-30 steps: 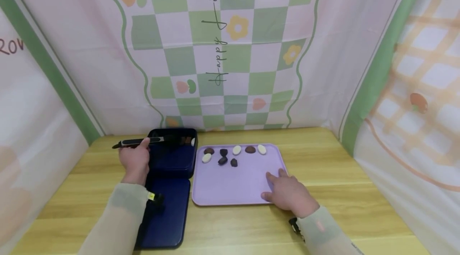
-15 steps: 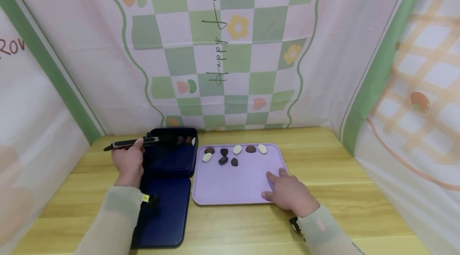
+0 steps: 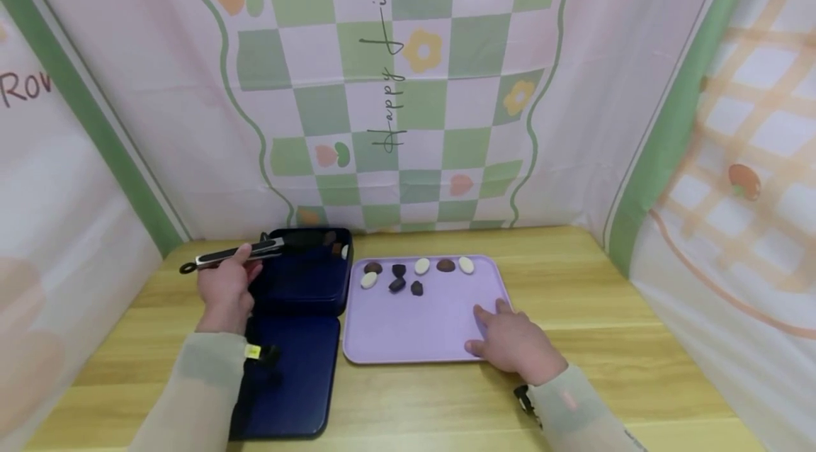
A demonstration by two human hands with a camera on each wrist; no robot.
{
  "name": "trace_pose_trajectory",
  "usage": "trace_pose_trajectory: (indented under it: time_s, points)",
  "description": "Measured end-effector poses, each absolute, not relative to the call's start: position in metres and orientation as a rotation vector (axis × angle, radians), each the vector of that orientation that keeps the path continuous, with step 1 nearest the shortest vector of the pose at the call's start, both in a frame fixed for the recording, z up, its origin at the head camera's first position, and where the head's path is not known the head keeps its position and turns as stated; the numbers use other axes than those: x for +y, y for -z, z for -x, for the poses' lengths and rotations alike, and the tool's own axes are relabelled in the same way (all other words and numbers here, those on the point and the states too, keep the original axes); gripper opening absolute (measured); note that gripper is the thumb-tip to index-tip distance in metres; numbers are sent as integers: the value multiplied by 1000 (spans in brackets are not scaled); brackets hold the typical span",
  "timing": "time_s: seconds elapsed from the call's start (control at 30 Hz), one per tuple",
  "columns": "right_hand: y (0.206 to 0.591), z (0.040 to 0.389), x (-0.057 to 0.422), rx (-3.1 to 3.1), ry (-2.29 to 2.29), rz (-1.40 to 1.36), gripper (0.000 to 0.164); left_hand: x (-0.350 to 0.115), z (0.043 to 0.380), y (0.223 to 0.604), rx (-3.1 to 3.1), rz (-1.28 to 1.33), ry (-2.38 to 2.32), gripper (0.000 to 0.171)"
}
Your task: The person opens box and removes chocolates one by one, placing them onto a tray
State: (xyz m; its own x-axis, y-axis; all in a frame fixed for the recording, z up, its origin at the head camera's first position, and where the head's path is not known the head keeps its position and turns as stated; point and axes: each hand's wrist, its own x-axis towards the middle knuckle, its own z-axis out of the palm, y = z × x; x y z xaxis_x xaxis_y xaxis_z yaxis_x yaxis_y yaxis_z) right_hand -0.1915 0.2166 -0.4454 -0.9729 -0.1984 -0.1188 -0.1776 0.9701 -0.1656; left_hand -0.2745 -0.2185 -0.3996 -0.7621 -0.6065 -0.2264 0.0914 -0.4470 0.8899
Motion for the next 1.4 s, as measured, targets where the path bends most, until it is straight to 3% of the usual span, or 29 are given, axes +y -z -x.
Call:
trace_pose_trajectory:
  time_s: [0.47,1.0,1.4]
  points:
    - [447,193,218,2984,248,287,72,-161,261,379,-1451,-479,2335,25]
    - [445,194,217,2973,234,289,72,-86,250,388,-1596,-270,2314,31]
    - [445,194,218,2950,244,271,72,-50,247,413,-1887,-309,2133,36]
